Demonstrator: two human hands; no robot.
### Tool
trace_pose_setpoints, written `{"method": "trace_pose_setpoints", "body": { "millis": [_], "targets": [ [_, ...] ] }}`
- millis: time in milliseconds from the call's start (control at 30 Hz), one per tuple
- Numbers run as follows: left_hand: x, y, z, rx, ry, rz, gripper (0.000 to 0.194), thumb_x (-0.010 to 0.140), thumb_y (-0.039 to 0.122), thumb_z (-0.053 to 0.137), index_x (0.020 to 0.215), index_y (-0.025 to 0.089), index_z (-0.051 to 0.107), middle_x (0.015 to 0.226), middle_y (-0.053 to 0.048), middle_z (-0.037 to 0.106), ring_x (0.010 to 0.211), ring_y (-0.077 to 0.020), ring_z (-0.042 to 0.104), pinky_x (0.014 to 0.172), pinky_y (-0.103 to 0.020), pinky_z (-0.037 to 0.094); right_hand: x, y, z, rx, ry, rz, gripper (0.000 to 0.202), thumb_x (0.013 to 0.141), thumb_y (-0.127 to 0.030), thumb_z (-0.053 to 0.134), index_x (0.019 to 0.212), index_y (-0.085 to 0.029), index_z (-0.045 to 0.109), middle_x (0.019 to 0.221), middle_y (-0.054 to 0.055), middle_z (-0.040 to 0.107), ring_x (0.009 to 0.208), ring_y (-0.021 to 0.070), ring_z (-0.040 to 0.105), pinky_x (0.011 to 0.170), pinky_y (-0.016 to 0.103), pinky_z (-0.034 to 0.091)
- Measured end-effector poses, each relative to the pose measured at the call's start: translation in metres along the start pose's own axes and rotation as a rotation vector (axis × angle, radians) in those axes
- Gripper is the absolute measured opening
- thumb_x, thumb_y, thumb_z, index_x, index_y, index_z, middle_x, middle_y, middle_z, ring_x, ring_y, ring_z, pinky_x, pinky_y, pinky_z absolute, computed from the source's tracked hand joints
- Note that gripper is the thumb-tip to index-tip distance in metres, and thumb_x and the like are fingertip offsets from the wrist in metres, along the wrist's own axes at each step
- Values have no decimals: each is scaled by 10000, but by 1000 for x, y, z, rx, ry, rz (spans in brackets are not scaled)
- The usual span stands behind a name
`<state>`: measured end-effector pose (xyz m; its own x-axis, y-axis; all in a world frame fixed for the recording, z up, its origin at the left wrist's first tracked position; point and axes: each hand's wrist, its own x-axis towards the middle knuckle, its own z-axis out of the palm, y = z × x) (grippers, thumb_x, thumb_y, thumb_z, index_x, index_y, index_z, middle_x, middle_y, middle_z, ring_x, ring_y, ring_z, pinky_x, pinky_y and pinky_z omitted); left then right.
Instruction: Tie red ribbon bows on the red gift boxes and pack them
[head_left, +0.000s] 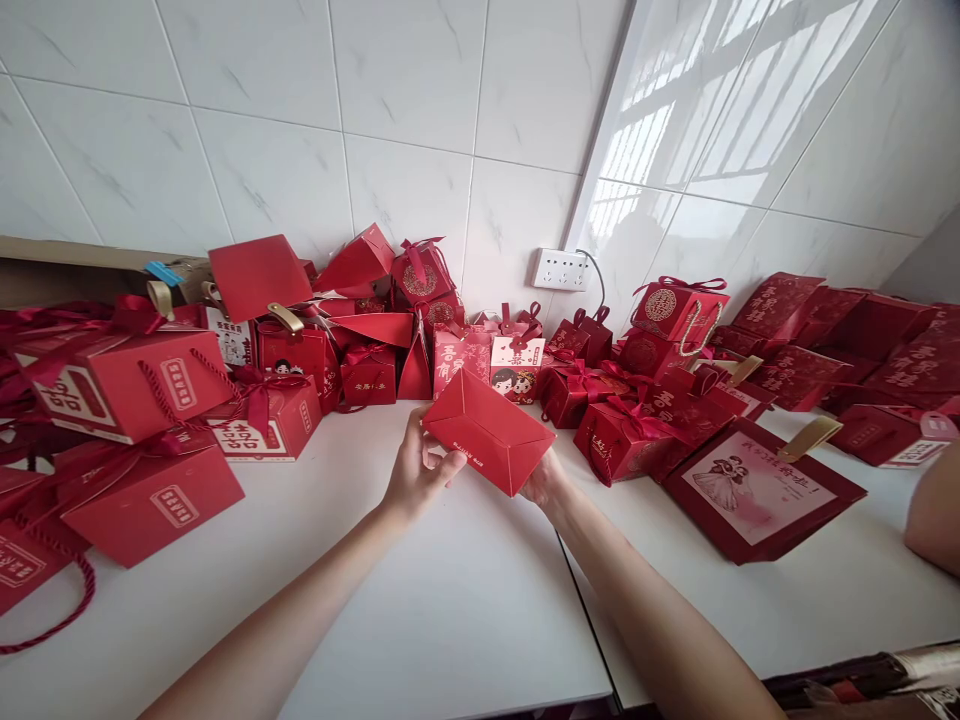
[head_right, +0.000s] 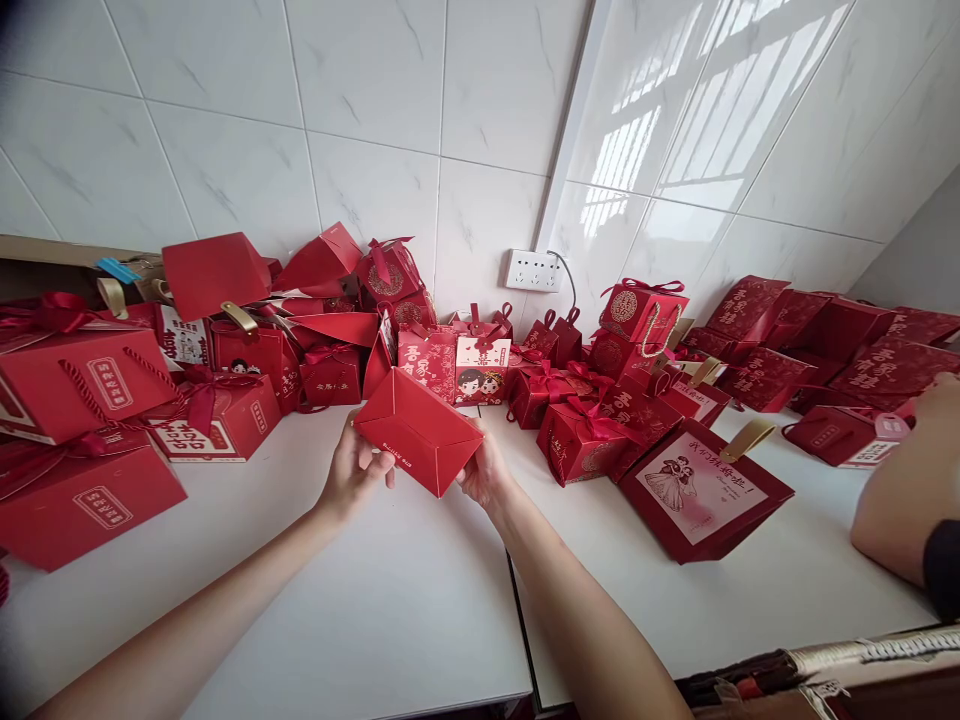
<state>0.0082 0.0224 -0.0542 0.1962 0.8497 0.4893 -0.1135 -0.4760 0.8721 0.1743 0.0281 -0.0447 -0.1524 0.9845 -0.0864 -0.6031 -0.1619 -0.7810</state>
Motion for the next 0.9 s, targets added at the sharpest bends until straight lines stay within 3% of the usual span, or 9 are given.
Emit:
{"method": "trace_pose_setpoints", "body": {
  "millis": [167, 400, 500, 600, 700, 800, 900],
  "targets": [
    [0, 1, -1, 15, 6, -22, 535, 704, 520, 628, 1067, 232, 360, 865, -8, 566, 688, -131, 583, 405, -181, 439, -1, -1, 0, -3, 10, -21, 112, 743, -293, 595, 759, -185, 623, 644, -8, 671, 650, 162, 649, 556, 268, 540],
    [-1, 6, 2, 19, 17, 4, 571, 664, 504, 667, 1085, 229, 396, 848, -7, 574, 690, -134, 580, 422, -189, 446, 2, 2, -1, 11, 15, 3, 133, 752, -309, 575, 760, -185, 623, 693, 4, 687, 642, 166, 637, 568, 273, 521],
    [-1, 6, 1, 29, -13, 0, 589, 652, 518, 676, 1096, 221, 429, 837, -2, 575, 627, -113, 553, 438, -200, 453, 3, 0, 0, 51, 92, 26, 198, 777, -350, 535, 688, -183, 596, 601, -13, 646, 542, 141, 590, 517, 250, 487],
    [0, 1, -3, -18, -66, -30, 649, 682, 677, 550, 1103, 189, 469, 845, -31, 594, 590, -125, 556, 453, -240, 472, 2, -6, 4, 93, 243, -153, 180, 779, -338, 529, 748, -187, 622, 679, -17, 674, 601, 137, 608, 557, 241, 488],
    [2, -6, -9, -38, -99, 12, 716, 704, 771, 403, 1086, 174, 505, 954, -85, 606, 693, -182, 608, 546, -295, 509, -4, -14, 8, 33, 356, -363, 219, 736, -387, 613, 802, -181, 646, 740, -7, 688, 669, 154, 619, 593, 254, 490],
    [1, -13, -16, 25, -191, 68, 718, 688, 735, 476, 1185, 217, 441, 994, -72, 595, 689, -169, 609, 614, -302, 501, -11, -20, 10, -46, 411, -460, 291, 692, -468, 659, 719, -180, 626, 627, -18, 639, 565, 140, 566, 530, 258, 456],
    [-2, -17, -19, 123, -322, 55, 763, 648, 649, 576, 1266, 263, 351, 1010, -59, 586, 631, -144, 599, 574, -279, 477, -17, -26, 10, -104, 401, -495, 314, 674, -487, 672, 622, -192, 578, 552, -32, 587, 493, 121, 508, 479, 254, 421]
  ]
}}
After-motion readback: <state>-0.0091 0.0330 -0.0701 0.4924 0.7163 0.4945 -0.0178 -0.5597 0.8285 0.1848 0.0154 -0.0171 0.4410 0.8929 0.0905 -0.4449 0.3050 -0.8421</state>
